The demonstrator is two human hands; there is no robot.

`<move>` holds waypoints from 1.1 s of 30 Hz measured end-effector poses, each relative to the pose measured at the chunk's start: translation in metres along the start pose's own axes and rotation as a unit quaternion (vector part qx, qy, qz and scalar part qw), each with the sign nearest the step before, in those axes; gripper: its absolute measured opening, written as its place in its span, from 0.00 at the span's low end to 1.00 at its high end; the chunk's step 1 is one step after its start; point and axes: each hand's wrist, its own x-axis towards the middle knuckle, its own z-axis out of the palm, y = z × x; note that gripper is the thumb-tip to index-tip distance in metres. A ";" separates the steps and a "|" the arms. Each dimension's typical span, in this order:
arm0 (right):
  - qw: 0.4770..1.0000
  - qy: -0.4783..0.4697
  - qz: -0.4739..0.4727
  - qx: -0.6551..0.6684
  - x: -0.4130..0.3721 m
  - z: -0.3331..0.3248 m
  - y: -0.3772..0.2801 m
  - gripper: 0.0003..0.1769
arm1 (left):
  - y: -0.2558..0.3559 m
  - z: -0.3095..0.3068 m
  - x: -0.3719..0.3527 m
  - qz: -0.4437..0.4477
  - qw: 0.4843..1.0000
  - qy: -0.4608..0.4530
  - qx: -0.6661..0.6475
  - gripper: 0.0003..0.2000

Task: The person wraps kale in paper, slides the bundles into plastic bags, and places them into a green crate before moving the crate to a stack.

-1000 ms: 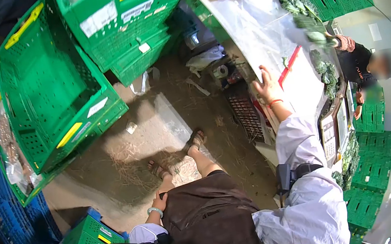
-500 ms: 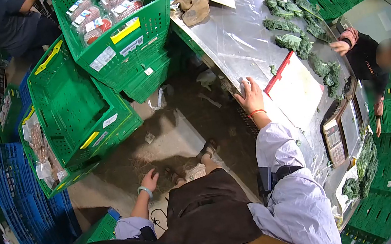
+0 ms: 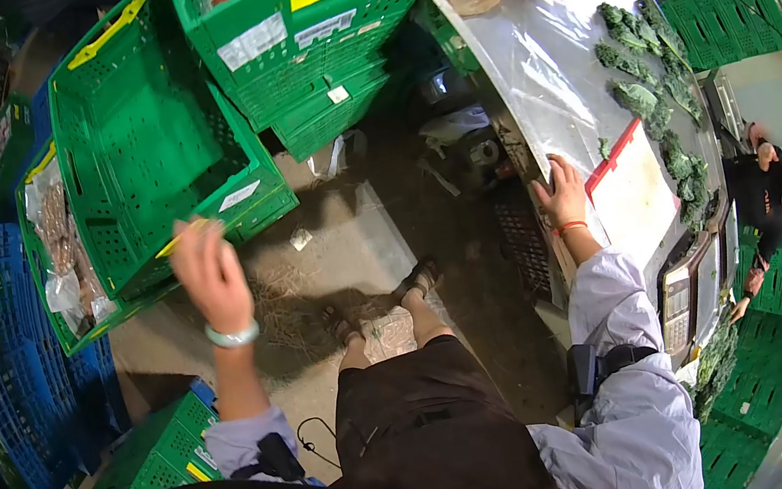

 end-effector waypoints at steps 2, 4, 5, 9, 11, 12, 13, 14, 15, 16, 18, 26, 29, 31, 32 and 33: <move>1.000 -0.012 0.003 -0.004 0.000 0.000 0.000 0.29 | -0.022 0.009 0.031 -0.040 0.995 0.042 0.079 0.16; 1.000 -0.019 0.012 -0.015 0.001 -0.001 -0.002 0.29 | -0.078 0.056 0.009 -0.075 0.989 -0.044 0.120 0.18; 1.000 -0.026 0.012 -0.008 0.001 -0.003 -0.002 0.30 | -0.085 0.064 0.007 -0.108 0.972 -0.130 0.162 0.19; 0.999 -0.025 -0.008 -0.030 0.003 0.001 0.002 0.30 | -0.091 0.076 -0.008 -0.094 0.976 -0.086 0.177 0.21; 0.999 -0.031 0.001 -0.031 0.000 -0.002 -0.001 0.30 | -0.091 0.075 -0.010 -0.093 0.976 -0.090 0.178 0.22; 0.999 -0.029 0.009 -0.032 0.003 -0.004 -0.004 0.31 | -0.090 0.075 -0.007 -0.089 0.976 -0.087 0.180 0.22; 0.999 -0.036 0.011 -0.030 0.004 -0.003 -0.005 0.31 | -0.090 0.074 -0.004 -0.084 0.977 -0.085 0.177 0.22; 0.999 -0.042 0.018 -0.030 0.003 -0.004 -0.004 0.32 | -0.092 0.073 -0.005 -0.082 0.975 -0.093 0.182 0.23; 0.998 -0.055 0.040 -0.014 0.003 -0.003 -0.002 0.33 | -0.091 0.073 -0.004 -0.077 0.975 -0.101 0.183 0.23; 0.999 -0.038 0.018 -0.012 0.002 0.002 0.004 0.33 | -0.092 0.072 -0.004 -0.068 0.976 -0.101 0.179 0.25; 0.998 -0.032 0.049 0.029 0.004 -0.006 -0.003 0.34 | -0.088 0.069 0.000 -0.080 0.970 -0.139 0.183 0.26; 0.985 -0.054 0.102 0.129 0.000 0.017 0.007 0.43 | -0.131 0.081 -0.014 -0.043 0.972 -0.184 0.141 0.38; 0.977 -0.096 0.082 0.169 0.000 0.020 0.002 0.43 | -0.057 0.085 0.007 0.002 0.970 -0.176 0.170 0.39; 0.971 -0.116 0.061 0.200 -0.003 0.005 0.000 0.44 | 0.035 0.094 0.018 0.109 0.980 -0.121 0.118 0.34; 0.953 -0.137 0.063 0.262 -0.005 -0.003 0.006 0.44 | 0.085 0.105 0.022 0.158 0.978 -0.109 0.081 0.32; 0.938 -0.106 0.079 0.319 -0.012 0.005 0.012 0.43 | 0.128 0.118 0.028 0.207 0.971 -0.109 0.045 0.31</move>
